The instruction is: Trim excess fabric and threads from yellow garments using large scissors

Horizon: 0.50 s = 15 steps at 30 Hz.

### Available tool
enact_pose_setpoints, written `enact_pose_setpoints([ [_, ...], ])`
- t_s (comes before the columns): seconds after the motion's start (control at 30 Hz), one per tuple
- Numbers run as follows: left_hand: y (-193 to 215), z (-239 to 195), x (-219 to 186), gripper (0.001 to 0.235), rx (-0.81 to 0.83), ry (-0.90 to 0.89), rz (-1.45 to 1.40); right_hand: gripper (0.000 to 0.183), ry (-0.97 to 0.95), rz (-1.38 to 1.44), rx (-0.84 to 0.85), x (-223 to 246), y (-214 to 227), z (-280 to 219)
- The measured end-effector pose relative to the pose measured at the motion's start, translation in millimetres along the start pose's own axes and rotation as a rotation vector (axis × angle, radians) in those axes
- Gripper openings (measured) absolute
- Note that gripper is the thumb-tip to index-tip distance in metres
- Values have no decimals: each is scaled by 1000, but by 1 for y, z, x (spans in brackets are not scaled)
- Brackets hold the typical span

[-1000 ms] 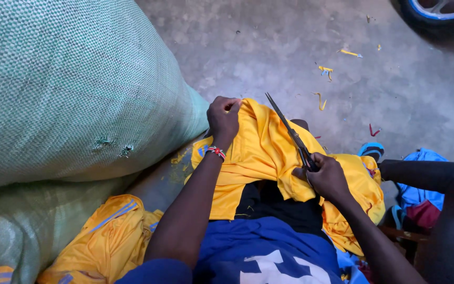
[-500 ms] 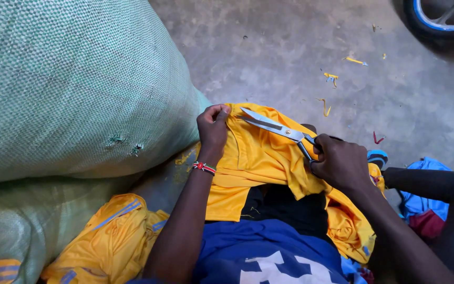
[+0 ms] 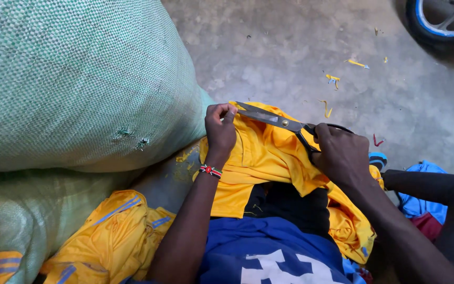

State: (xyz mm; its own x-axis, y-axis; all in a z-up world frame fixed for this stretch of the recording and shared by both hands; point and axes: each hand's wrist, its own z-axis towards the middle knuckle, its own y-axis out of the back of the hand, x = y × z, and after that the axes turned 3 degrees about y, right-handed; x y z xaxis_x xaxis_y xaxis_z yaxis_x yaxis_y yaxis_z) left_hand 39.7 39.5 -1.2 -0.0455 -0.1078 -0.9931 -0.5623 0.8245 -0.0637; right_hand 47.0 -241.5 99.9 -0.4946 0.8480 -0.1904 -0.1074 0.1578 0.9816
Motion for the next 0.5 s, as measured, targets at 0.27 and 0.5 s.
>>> enact_pose_setpoints([
  [0.27,-7,-16,-10,9,-2,-63,77,29,105,-67,-24,-10,3,5],
  [0.5,-6,-11,3,8,-32,84,-180,26,-29,240,44,1,35,1],
])
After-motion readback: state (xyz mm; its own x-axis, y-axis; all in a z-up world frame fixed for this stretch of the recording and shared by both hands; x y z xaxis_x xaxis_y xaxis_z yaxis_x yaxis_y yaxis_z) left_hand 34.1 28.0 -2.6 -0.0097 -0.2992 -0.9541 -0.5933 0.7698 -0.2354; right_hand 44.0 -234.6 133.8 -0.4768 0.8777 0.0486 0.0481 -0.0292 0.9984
